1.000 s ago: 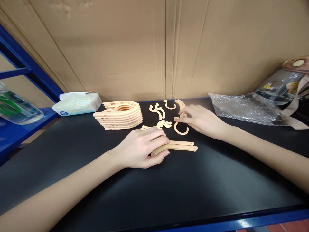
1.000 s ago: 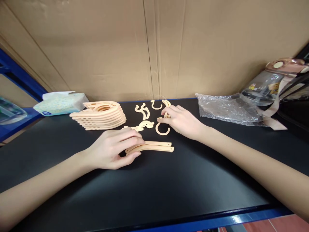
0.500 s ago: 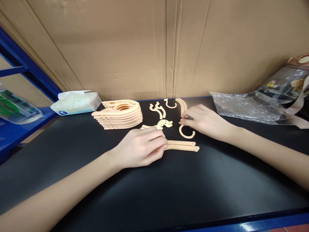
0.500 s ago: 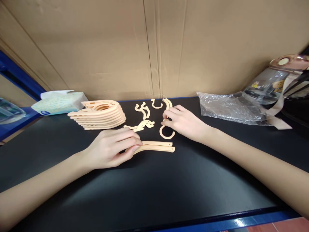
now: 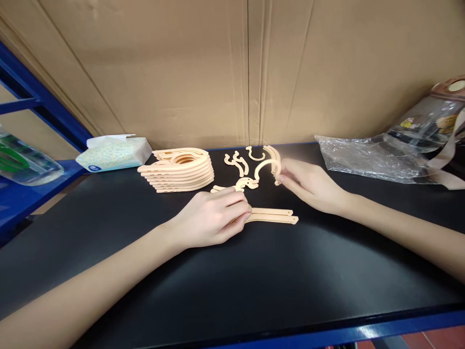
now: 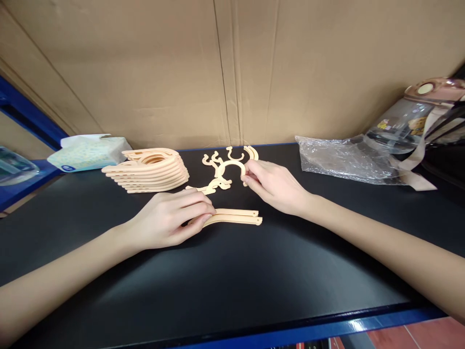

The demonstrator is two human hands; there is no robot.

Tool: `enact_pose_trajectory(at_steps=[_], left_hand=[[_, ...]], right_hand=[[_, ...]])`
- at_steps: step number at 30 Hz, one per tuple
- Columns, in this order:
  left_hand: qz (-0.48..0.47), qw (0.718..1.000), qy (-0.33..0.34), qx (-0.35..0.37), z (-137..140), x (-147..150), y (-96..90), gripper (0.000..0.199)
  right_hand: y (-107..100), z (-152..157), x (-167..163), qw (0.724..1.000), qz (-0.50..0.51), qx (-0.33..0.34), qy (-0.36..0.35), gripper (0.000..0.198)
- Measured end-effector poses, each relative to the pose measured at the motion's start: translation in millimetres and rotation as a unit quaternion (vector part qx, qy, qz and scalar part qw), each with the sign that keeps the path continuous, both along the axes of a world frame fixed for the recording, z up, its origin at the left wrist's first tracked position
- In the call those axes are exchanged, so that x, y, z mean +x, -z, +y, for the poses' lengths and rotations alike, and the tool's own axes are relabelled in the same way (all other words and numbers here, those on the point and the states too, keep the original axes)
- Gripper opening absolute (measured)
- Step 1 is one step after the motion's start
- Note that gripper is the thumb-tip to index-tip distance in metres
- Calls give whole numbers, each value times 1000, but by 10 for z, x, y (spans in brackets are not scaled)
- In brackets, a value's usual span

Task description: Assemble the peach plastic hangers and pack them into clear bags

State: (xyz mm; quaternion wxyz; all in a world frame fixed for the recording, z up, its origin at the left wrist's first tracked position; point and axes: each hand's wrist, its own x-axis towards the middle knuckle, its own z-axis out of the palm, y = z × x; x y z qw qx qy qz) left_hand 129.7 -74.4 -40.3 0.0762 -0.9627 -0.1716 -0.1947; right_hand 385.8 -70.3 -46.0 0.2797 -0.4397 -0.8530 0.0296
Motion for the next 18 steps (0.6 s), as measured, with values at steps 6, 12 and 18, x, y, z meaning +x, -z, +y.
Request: enact_pose_trajectory(at_steps=[6,12,18], left_hand=[[24,999,5,-23,-7,-13,-16,17],[47,998,14,-32,-7,-23,-43,19],[31,999,15,-39,-11,15,19,20]], right_hand=[[56,-26,-89,921,263,-283,-49,19],[93,45,-66,886,326,-327,-35,20],[95,33,-73,885,313,-342,-48,17]])
